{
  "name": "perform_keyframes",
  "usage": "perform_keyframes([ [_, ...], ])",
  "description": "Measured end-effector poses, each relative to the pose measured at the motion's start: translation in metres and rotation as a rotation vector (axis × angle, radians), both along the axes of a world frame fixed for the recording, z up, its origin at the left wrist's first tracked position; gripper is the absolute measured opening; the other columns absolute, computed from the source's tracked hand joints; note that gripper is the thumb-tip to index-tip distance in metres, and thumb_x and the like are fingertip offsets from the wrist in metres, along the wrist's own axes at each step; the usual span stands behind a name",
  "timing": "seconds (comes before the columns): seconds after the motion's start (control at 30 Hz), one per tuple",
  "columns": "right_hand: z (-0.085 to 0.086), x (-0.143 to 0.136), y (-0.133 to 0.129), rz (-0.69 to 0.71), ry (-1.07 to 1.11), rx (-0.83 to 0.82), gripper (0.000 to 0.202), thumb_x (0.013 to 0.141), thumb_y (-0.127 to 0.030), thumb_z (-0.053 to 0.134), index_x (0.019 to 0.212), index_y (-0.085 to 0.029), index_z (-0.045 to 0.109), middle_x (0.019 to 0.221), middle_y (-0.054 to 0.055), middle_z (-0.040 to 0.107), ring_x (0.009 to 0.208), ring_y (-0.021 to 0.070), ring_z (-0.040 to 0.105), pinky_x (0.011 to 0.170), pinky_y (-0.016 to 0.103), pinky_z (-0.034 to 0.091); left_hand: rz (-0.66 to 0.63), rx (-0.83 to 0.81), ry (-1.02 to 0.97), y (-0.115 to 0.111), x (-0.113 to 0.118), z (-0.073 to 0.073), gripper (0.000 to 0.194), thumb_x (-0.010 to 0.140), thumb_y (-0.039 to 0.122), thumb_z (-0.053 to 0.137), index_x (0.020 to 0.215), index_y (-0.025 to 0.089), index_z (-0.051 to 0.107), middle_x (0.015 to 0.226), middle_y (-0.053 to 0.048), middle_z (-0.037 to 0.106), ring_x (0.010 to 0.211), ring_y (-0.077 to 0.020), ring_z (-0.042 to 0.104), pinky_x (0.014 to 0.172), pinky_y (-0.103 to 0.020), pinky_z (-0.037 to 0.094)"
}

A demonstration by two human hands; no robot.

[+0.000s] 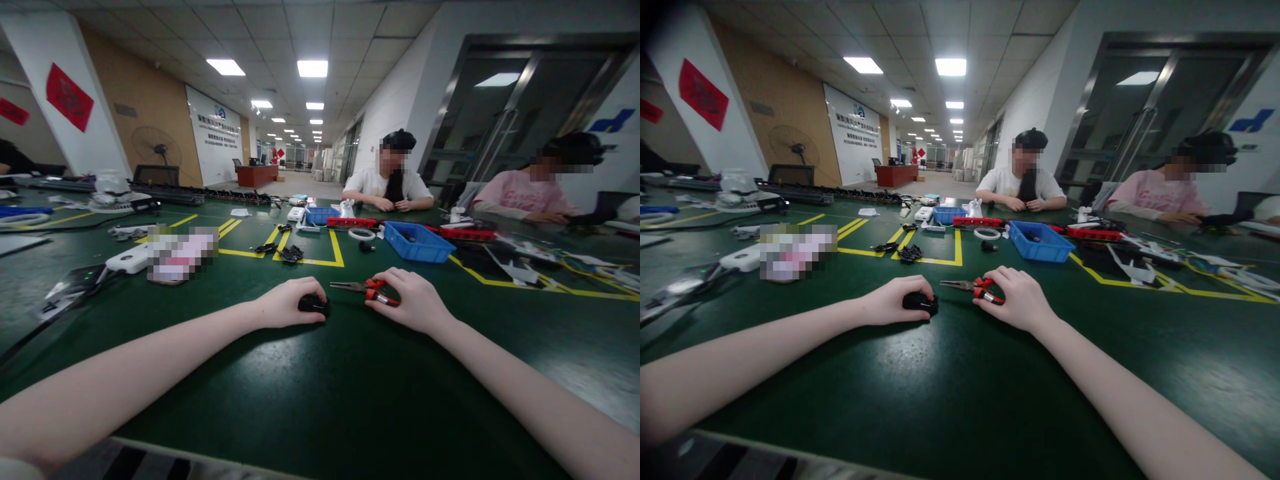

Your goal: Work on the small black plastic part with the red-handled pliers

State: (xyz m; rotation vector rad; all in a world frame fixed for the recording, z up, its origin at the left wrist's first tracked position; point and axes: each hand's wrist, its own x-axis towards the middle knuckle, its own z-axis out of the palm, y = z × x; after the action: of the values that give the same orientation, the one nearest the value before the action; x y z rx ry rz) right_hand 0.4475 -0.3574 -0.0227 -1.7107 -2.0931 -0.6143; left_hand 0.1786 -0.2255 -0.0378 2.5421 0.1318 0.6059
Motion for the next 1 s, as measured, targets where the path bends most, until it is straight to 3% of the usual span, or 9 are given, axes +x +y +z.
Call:
perform_keyframes([
  [0.23, -0.001, -0.004, 0.001, 0.009, -0.057, -0.031, 0.041, 0.081, -0.056, 0.057, 0.102, -0.021, 0.06, 0.101, 0.008, 0.065, 0.09, 0.0227, 0.059, 0.078, 0.036, 0.04, 0.112, 0.001, 0.055, -0.003, 0.0, 0.002, 0.033, 0.076, 0.035, 0.072, 0.1, 0.018, 0.058, 0.097, -0.005, 0.066, 0.086, -0.0193, 0.062, 0.075, -0.03, 0.048],
  [0.43, -0.004, -0.002, 0.005, -0.029, -0.003, -0.166, 0.041, 0.084, -0.057, 0.052, 0.102, -0.022, 0.061, 0.102, 0.007, 0.065, 0.091, 0.0231, 0.059, 0.082, 0.039, 0.039, 0.042, 0.071, 0.029, -0.004, -0.001, 0.005, 0.014, 0.083, 0.029, 0.065, 0.088, 0.017, 0.062, 0.106, -0.006, 0.066, 0.097, -0.0192, 0.062, 0.089, -0.033, 0.046],
  [0.63, -0.004, 0.0, 0.007, -0.028, 0.045, -0.236, 0.042, 0.085, -0.057, 0.05, 0.107, -0.023, 0.06, 0.106, 0.008, 0.064, 0.097, 0.0248, 0.058, 0.087, 0.042, 0.039, 0.091, 0.065, 0.023, -0.001, -0.001, 0.004, 0.013, 0.088, 0.019, 0.055, 0.083, 0.015, 0.067, 0.101, -0.006, 0.066, 0.092, -0.0158, 0.063, 0.086, -0.028, 0.048],
  [0.87, -0.005, -0.003, 0.005, -0.041, 0.078, -0.249, 0.041, 0.085, -0.056, 0.05, 0.107, -0.023, 0.061, 0.107, 0.008, 0.064, 0.099, 0.0246, 0.058, 0.09, 0.043, 0.04, 0.158, 0.205, 0.307, 0.001, -0.007, 0.028, 0.005, 0.079, 0.022, 0.065, 0.078, 0.02, 0.069, 0.105, -0.003, 0.063, 0.093, -0.0193, 0.062, 0.085, -0.032, 0.046],
  [1.0, -0.005, -0.001, 0.005, -0.023, 0.075, -0.22, 0.04, 0.085, -0.055, 0.052, 0.107, -0.023, 0.061, 0.107, 0.008, 0.064, 0.101, 0.0252, 0.058, 0.095, 0.048, 0.037, 0.133, 0.299, 0.326, -0.002, -0.01, 0.029, 0.009, 0.085, 0.021, 0.058, 0.08, 0.018, 0.065, 0.113, -0.006, 0.058, 0.107, -0.0218, 0.056, 0.093, -0.037, 0.041],
])
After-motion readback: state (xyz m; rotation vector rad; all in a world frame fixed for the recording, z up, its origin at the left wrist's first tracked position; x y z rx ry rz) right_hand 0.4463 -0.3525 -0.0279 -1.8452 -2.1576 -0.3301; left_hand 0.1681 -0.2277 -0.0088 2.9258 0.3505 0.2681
